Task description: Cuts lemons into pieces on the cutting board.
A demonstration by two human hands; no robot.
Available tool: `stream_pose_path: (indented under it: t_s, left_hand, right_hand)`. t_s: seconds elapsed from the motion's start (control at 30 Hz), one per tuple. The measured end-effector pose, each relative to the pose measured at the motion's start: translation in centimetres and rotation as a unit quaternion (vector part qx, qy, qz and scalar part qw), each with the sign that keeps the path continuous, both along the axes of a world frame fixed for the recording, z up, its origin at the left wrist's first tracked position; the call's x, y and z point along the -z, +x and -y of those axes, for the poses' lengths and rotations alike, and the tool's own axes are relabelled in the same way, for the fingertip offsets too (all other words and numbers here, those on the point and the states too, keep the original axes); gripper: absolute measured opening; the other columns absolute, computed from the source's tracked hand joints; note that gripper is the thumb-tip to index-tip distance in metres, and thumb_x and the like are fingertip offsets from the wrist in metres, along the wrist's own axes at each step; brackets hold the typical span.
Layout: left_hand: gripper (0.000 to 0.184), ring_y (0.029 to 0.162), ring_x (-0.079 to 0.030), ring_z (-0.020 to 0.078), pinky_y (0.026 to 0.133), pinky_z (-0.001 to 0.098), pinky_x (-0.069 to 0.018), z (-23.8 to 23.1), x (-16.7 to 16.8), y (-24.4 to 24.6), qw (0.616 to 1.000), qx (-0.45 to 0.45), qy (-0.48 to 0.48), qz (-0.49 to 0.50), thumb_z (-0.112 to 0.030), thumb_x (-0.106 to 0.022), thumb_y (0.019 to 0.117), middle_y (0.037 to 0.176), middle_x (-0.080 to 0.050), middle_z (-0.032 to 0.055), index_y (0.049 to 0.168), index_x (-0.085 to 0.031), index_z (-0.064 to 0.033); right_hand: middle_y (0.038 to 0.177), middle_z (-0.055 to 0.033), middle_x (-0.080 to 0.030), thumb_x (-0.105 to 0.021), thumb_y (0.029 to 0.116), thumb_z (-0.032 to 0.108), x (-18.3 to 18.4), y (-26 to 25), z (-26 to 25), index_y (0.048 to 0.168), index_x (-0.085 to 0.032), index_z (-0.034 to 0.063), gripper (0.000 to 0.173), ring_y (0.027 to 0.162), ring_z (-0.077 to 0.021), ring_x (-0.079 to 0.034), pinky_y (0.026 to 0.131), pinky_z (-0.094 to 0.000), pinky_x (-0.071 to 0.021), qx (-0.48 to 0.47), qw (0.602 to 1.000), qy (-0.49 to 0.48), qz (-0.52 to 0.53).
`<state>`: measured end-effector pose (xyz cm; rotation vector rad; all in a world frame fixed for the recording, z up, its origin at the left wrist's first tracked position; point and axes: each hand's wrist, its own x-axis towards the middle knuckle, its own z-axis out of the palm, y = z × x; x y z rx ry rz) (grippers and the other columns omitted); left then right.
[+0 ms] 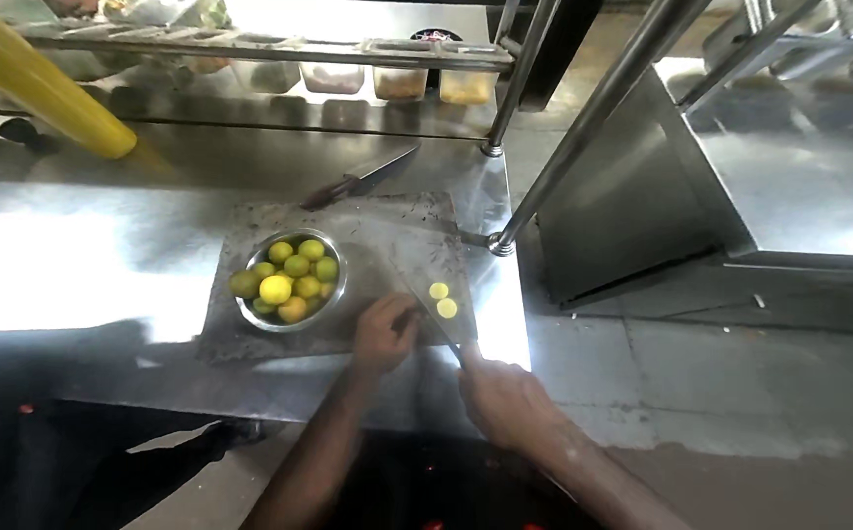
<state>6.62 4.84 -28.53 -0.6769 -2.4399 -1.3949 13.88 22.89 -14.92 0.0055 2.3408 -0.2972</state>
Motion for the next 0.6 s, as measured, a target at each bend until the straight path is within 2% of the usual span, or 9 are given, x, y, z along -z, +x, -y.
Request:
stream_pose_path:
  t_s: [0.03, 0.13, 0.27, 0.33, 0.43, 0.5, 0.6]
  left_hand:
    - [0.014, 0.091, -0.071, 0.0108, 0.08, 0.0288, -0.0616, 0.1, 0.0, 0.0, 1.0, 0.0, -0.005, 0.001, -0.012, -0.069, 0.0897, 0.106, -0.072, 0.0058, 0.101, -0.074, -0.005]
    - [0.013, 0.093, -0.071, 0.0129, 0.081, 0.0315, -0.0622, 0.3, 0.2, -0.1, 1.0, 0.011, -0.004, -0.016, -0.012, -0.069, 0.0895, 0.105, -0.073, 0.0066, 0.1, -0.074, -0.0049]
    - [0.012, 0.095, -0.071, 0.0111, 0.085, 0.0288, -0.0614, 0.3, 0.6, -0.4, 0.999, 0.02, 0.01, -0.034, -0.012, -0.069, 0.0902, 0.104, -0.073, 0.0061, 0.099, -0.074, -0.0054]
    - [0.012, 0.096, -0.071, 0.0106, 0.086, 0.0291, -0.0612, 0.2, 0.5, -0.1, 1.0, 0.014, 0.006, -0.027, -0.015, -0.069, 0.0932, 0.103, -0.073, 0.0051, 0.099, -0.075, -0.0066]
    - [0.014, 0.093, -0.071, 0.0102, 0.084, 0.0297, -0.0611, 0.3, 0.3, 0.0, 1.0, 0.007, 0.005, -0.025, -0.017, -0.067, 0.0947, 0.101, -0.074, 0.0041, 0.099, -0.075, -0.0075]
    - [0.014, 0.092, -0.07, 0.0095, 0.082, 0.0284, -0.061, 0.3, 0.3, 0.0, 0.999, 0.0, -0.003, -0.033, -0.017, -0.067, 0.0938, 0.1, -0.073, 0.0037, 0.1, -0.076, -0.0079]
    - [0.015, 0.089, -0.07, 0.0096, 0.08, 0.0282, -0.0608, 0.2, 0.2, 0.1, 0.999, -0.004, -0.004, -0.04, -0.019, -0.066, 0.0941, 0.099, -0.073, 0.0041, 0.097, -0.075, -0.0074]
  right_hand:
    - [0.102, -0.0184, -0.068, -0.034, 0.1111, 0.034, 0.3, -1.1, 0.5, 0.135, -0.045, 0.0089, 0.036, 0.099, -0.039, -0.07, 0.084, -0.0546, -0.0561, 0.0, 1.0, -0.005, -0.005]
    - [0.098, -0.0155, -0.067, -0.039, 0.1099, 0.035, 1.3, -3.8, 1.9, 0.133, -0.044, 0.0112, 0.034, 0.093, -0.036, -0.071, 0.079, -0.0527, -0.0573, 0.015, 0.999, -0.018, -0.032]
    - [0.096, -0.0124, -0.067, -0.043, 0.1089, 0.036, 1.9, -4.9, 2.4, 0.13, -0.044, 0.0136, 0.031, 0.09, -0.033, -0.071, 0.076, -0.0509, -0.0577, 0.026, 0.999, -0.021, -0.034]
    - [0.099, -0.0137, -0.066, -0.043, 0.1089, 0.034, 2.0, -3.3, 1.3, 0.133, -0.043, 0.0128, 0.032, 0.092, -0.0342, -0.071, 0.077, -0.0524, -0.0579, 0.018, 1.0, -0.024, 0.007]
    - [0.096, -0.017, -0.066, -0.037, 0.1099, 0.037, 1.3, 2.1, -1.6, 0.133, -0.043, 0.0121, 0.035, 0.092, -0.0383, -0.07, 0.078, -0.0558, -0.0571, 0.026, 0.997, -0.019, 0.076]
    - [0.095, -0.0198, -0.068, -0.039, 0.109, 0.039, 1.0, 5.6, -3.4, 0.135, -0.043, 0.0113, 0.038, 0.092, -0.0419, -0.071, 0.077, -0.0588, -0.0566, 0.044, 0.994, -0.004, 0.098]
    - [0.1, -0.0251, -0.069, -0.042, 0.1094, 0.04, 0.5, 8.4, -4.4, 0.138, -0.044, 0.009, 0.042, 0.098, -0.0464, -0.07, 0.081, -0.0618, -0.0552, 0.072, 0.99, 0.02, 0.121]
